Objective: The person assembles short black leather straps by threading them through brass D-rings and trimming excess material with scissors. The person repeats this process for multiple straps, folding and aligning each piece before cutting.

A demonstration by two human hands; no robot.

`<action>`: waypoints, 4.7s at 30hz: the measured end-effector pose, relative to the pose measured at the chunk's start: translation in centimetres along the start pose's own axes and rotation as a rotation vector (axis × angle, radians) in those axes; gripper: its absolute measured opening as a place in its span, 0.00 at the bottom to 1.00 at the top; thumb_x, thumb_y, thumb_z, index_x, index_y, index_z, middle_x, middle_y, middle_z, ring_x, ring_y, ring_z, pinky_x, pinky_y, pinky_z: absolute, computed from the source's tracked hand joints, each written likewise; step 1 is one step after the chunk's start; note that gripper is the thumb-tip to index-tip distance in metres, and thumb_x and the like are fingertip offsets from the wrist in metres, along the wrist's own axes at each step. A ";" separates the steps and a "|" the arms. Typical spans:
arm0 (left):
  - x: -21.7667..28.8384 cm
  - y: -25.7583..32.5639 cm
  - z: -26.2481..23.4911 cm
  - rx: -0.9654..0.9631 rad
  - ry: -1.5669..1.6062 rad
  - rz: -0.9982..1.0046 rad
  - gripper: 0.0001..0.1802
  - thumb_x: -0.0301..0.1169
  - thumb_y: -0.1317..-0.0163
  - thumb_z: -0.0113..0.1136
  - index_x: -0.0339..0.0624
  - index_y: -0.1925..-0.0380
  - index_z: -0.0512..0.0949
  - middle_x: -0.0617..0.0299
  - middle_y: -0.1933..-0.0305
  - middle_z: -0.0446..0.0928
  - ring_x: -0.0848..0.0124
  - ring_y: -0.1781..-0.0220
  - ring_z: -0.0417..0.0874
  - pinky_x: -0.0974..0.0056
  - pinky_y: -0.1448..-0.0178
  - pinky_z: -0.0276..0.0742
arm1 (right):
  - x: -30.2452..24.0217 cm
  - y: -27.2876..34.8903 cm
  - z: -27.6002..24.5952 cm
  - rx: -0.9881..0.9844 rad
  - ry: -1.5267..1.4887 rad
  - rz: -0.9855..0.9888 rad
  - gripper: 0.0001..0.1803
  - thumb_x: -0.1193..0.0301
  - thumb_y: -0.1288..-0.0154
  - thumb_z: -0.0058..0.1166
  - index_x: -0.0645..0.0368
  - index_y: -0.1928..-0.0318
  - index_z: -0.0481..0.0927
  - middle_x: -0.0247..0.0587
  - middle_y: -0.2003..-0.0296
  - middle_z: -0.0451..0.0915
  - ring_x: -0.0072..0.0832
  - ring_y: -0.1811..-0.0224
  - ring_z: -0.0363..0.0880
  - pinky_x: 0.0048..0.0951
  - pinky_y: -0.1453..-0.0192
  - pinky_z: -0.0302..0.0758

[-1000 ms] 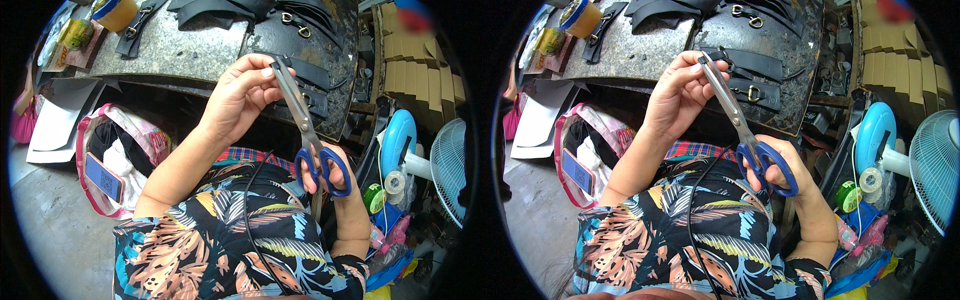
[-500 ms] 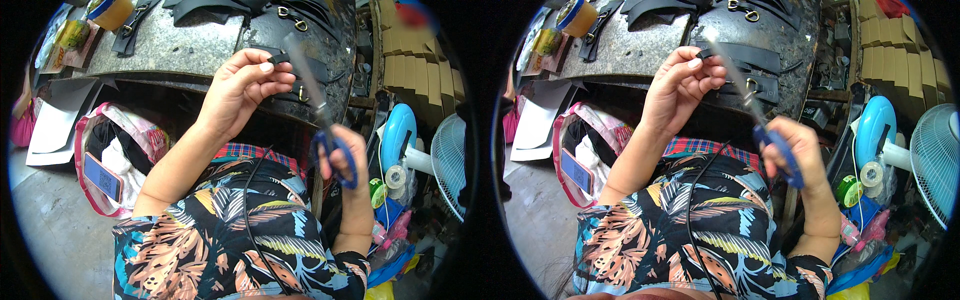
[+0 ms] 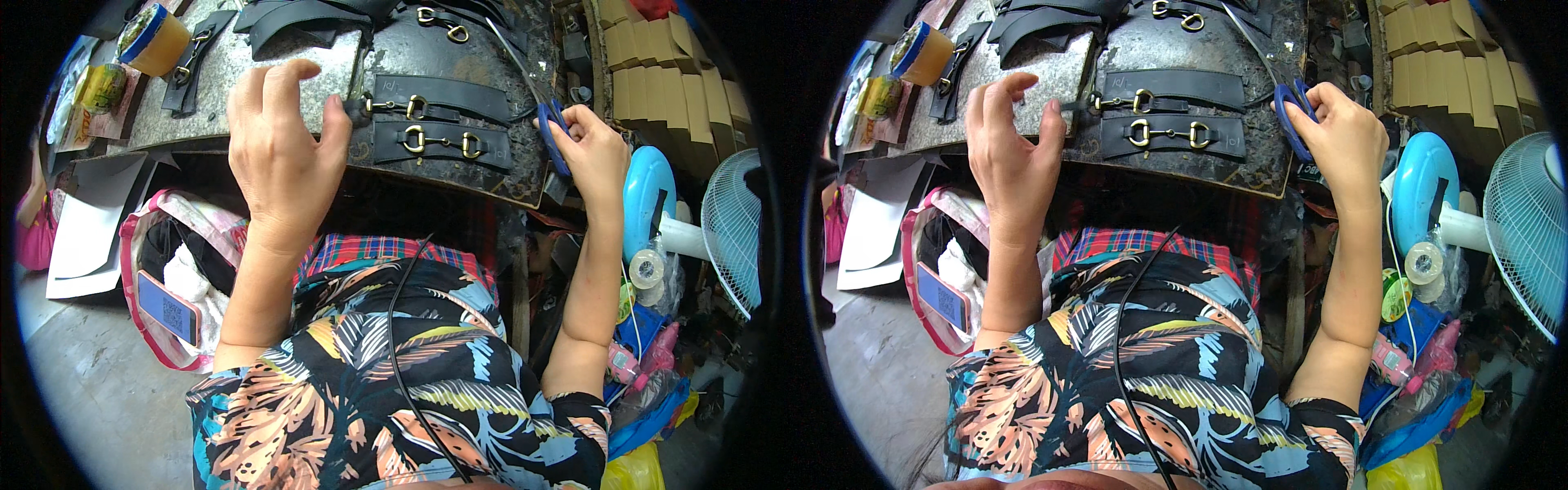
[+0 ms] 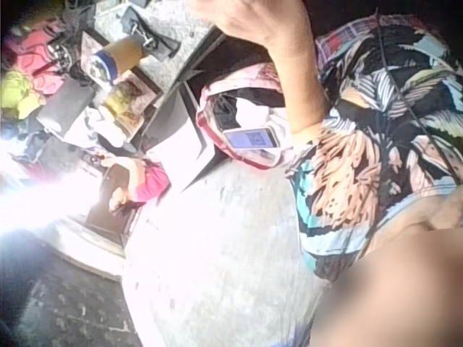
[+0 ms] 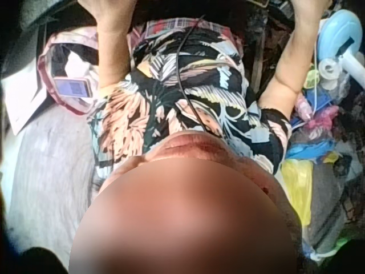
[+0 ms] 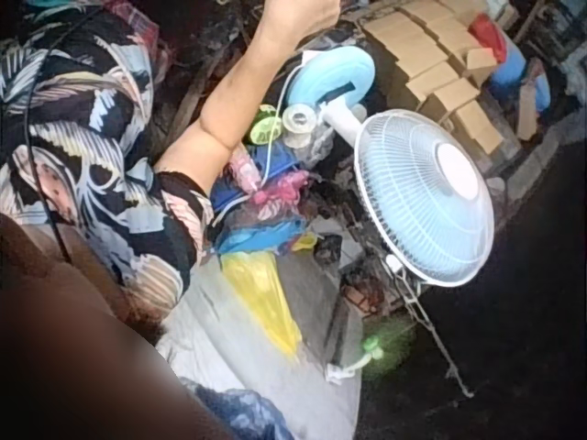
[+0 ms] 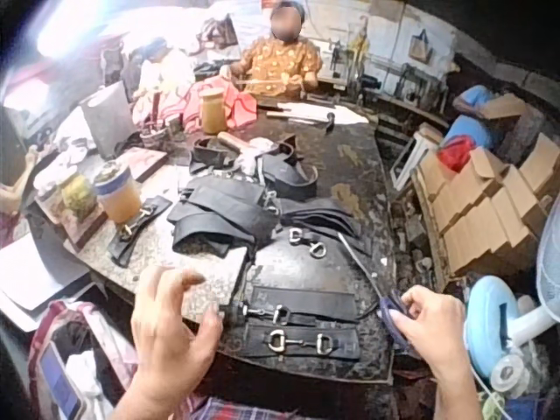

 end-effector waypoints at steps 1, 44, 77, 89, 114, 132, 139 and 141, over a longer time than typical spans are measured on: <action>0.5 -0.2 0.3 -0.025 0.062 0.081 0.11 0.23 0.47 0.65 0.41 0.62 0.80 0.55 0.59 0.78 0.57 0.57 0.78 0.57 0.52 0.76 | 0.0 0.2 0.2 -0.045 -0.110 0.024 0.14 0.58 0.40 0.69 0.56 0.64 0.84 0.32 0.80 0.79 0.24 0.79 0.78 0.28 0.73 0.70; 3.2 -0.4 6.0 -0.667 1.085 -0.196 0.07 0.20 0.39 0.52 0.33 0.72 0.79 0.60 0.63 0.78 0.76 0.60 0.76 0.71 0.55 0.71 | -8.8 2.0 1.2 -0.291 -1.181 -0.059 0.08 0.77 0.35 0.65 0.65 0.57 0.85 0.31 0.64 0.84 0.14 0.63 0.79 0.18 0.58 0.76; 1.9 0.1 6.5 -0.697 1.227 -0.470 0.12 0.33 0.30 0.63 0.34 0.55 0.81 0.63 0.65 0.83 0.79 0.65 0.79 0.73 0.58 0.75 | -4.7 0.0 -1.4 0.058 -0.272 -0.240 0.12 0.67 0.31 0.60 0.58 0.52 0.83 0.38 0.59 0.83 0.31 0.59 0.81 0.31 0.54 0.77; 0.6 0.0 8.0 -0.638 1.477 -0.651 0.12 0.33 0.28 0.61 0.35 0.52 0.80 0.59 0.61 0.83 0.77 0.63 0.80 0.73 0.55 0.76 | -0.2 1.3 -1.2 -0.275 -0.370 0.031 0.20 0.74 0.43 0.64 0.61 0.47 0.81 0.40 0.65 0.84 0.24 0.65 0.82 0.28 0.58 0.77; 1.0 -0.3 8.5 -0.587 1.418 -0.657 0.11 0.33 0.29 0.62 0.36 0.54 0.81 0.60 0.63 0.84 0.79 0.66 0.80 0.76 0.60 0.76 | -5.7 5.6 -5.4 0.072 0.076 -0.446 0.30 0.60 0.61 0.78 0.60 0.56 0.84 0.42 0.70 0.82 0.39 0.71 0.78 0.36 0.65 0.74; 2.1 -0.7 8.2 -0.625 1.453 -0.633 0.12 0.33 0.30 0.63 0.36 0.54 0.81 0.61 0.65 0.84 0.80 0.68 0.79 0.78 0.65 0.72 | -3.9 6.1 -3.1 -0.163 -0.358 -0.207 0.28 0.55 0.60 0.80 0.60 0.64 0.82 0.38 0.78 0.76 0.32 0.78 0.76 0.32 0.72 0.71; 2.5 -0.7 7.8 -0.625 1.386 -0.613 0.12 0.35 0.31 0.64 0.37 0.55 0.82 0.63 0.66 0.84 0.82 0.69 0.78 0.79 0.68 0.67 | -3.2 6.8 -2.5 -0.313 -0.466 -0.202 0.17 0.70 0.49 0.74 0.66 0.64 0.79 0.32 0.76 0.71 0.18 0.76 0.68 0.23 0.72 0.64; 2.5 -0.5 7.9 -0.629 1.383 -0.616 0.12 0.35 0.31 0.64 0.38 0.55 0.82 0.64 0.66 0.84 0.82 0.70 0.77 0.79 0.68 0.67 | -3.4 7.2 -1.9 -0.334 -0.557 -0.216 0.14 0.73 0.46 0.72 0.66 0.67 0.78 0.30 0.77 0.69 0.16 0.77 0.67 0.21 0.73 0.63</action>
Point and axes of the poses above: each hand's wrist, its own y-axis away from the middle knuckle, its own z-axis out of the palm, x = y × z, the point moved 5 cm from there along -y, towards the middle knuckle
